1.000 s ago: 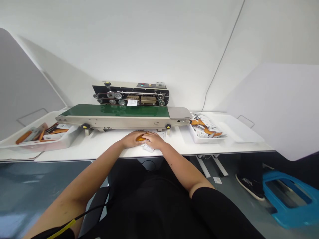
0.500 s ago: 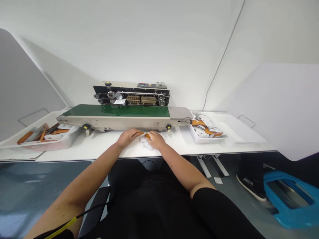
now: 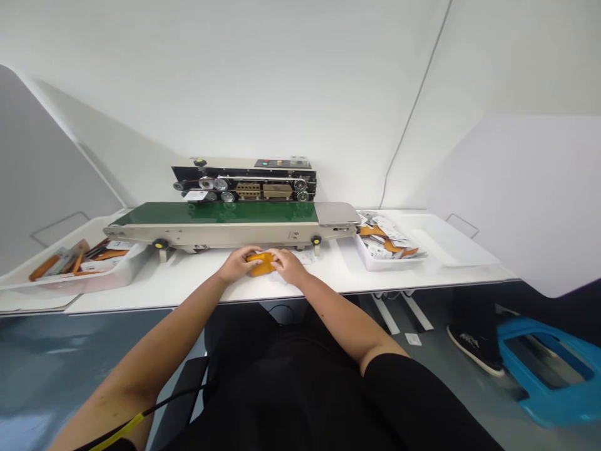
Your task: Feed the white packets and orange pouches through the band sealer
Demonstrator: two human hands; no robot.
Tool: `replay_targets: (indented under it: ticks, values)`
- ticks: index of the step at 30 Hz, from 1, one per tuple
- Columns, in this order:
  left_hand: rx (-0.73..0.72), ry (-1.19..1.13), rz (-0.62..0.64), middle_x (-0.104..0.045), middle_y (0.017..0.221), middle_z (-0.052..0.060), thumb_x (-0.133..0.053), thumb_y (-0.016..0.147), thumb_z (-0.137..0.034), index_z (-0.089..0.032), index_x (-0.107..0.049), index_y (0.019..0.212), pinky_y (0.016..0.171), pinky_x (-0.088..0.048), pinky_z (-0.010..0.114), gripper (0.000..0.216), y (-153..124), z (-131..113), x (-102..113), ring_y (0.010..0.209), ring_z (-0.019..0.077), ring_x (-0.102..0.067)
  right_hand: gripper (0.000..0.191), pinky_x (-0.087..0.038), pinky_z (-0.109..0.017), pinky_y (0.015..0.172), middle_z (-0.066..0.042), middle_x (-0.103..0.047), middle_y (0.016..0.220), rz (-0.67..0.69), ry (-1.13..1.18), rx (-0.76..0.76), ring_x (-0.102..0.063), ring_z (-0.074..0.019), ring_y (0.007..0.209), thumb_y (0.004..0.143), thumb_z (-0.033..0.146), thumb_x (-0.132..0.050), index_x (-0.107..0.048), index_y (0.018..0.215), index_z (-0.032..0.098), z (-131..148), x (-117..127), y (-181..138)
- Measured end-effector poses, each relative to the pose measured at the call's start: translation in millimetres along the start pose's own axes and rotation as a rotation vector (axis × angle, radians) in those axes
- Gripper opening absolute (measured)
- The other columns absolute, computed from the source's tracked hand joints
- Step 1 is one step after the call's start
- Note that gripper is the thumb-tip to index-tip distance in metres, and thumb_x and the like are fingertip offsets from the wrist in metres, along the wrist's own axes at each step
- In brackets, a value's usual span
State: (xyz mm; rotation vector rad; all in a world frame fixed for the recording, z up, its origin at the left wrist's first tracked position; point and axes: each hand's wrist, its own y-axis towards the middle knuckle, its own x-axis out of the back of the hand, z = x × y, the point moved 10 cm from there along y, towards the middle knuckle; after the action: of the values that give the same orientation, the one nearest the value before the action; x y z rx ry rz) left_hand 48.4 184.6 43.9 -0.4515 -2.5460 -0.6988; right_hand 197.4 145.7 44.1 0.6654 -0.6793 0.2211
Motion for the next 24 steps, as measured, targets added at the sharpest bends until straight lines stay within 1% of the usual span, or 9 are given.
replay_targets:
  ticks: [2,4,8,13,17,20,22,24]
  values:
    - [0.018,-0.074,-0.022,-0.076,0.1,0.008,-0.074,0.079,-0.058,-0.018,-0.069,0.113,0.076,-0.059,0.033,0.052,1,4,2,0.085,0.0222,-0.071,0.043,-0.048,-0.035,0.094,-0.004,-0.066,0.096,-0.041,0.058,-0.058,-0.06,-0.0212,0.096,0.091,0.019,-0.055,-0.061,0.134,0.024,-7,6,-1]
    - [0.032,-0.128,-0.055,-0.075,0.097,0.008,-0.077,0.077,-0.058,-0.017,-0.069,0.109,0.075,-0.059,0.033,0.052,2,7,6,0.082,0.0212,-0.07,0.042,-0.049,-0.034,0.088,-0.002,-0.065,0.093,-0.072,0.115,-0.107,-0.06,-0.0197,0.089,0.091,0.022,-0.055,-0.059,0.133,0.023,-13,10,-2]
    - [0.061,-0.203,-0.102,-0.073,0.088,0.006,-0.079,0.076,-0.055,-0.017,-0.068,0.106,0.069,-0.057,0.031,0.049,2,14,11,0.075,0.019,-0.068,0.043,-0.05,-0.032,0.081,0.0,-0.065,0.089,-0.074,0.204,-0.132,-0.059,-0.0174,0.077,0.09,0.028,-0.055,-0.055,0.132,0.023,-16,9,-4]
    - [0.094,-0.25,-0.116,-0.07,0.078,0.002,-0.079,0.078,-0.051,-0.019,-0.064,0.105,0.058,-0.054,0.027,0.045,1,18,12,0.064,0.0166,-0.066,0.044,-0.051,-0.032,0.078,0.0,-0.066,0.087,-0.099,0.227,-0.147,-0.06,-0.0173,0.075,0.088,0.03,-0.054,-0.054,0.131,0.022,-18,8,-4]
    - [0.106,-0.272,-0.103,-0.068,0.075,0.0,-0.079,0.077,-0.051,-0.02,-0.063,0.108,0.055,-0.052,0.026,0.047,1,16,11,0.061,0.0157,-0.065,0.044,-0.051,-0.032,0.077,0.0,-0.067,0.087,-0.102,0.237,-0.14,-0.061,-0.0171,0.074,0.088,0.032,-0.056,-0.054,0.131,0.022,-19,7,-4]
    - [0.127,-0.271,-0.092,-0.068,0.075,0.0,-0.078,0.077,-0.053,-0.019,-0.062,0.112,0.055,-0.051,0.026,0.051,2,15,11,0.058,0.0145,-0.063,0.051,-0.052,-0.032,0.077,-0.002,-0.069,0.093,-0.167,0.248,-0.142,-0.061,-0.0172,0.075,0.09,0.034,-0.056,-0.048,0.139,0.021,-21,14,-7]
    - [0.14,-0.292,-0.072,-0.069,0.076,0.0,-0.078,0.077,-0.055,-0.019,-0.06,0.108,0.058,-0.053,0.028,0.05,2,14,9,0.06,0.0152,-0.064,0.056,-0.053,-0.033,0.08,-0.005,-0.071,0.102,-0.198,0.228,-0.143,-0.063,-0.018,0.079,0.091,0.036,-0.057,-0.045,0.144,0.021,-21,18,-8]
    - [0.131,-0.339,-0.032,-0.071,0.08,0.001,-0.077,0.078,-0.057,-0.02,-0.056,0.1,0.066,-0.056,0.031,0.048,2,13,3,0.068,0.0174,-0.069,0.053,-0.053,-0.035,0.084,-0.008,-0.071,0.111,-0.186,0.169,-0.141,-0.064,-0.0197,0.089,0.09,0.036,-0.06,-0.052,0.141,0.022,-17,20,-7]
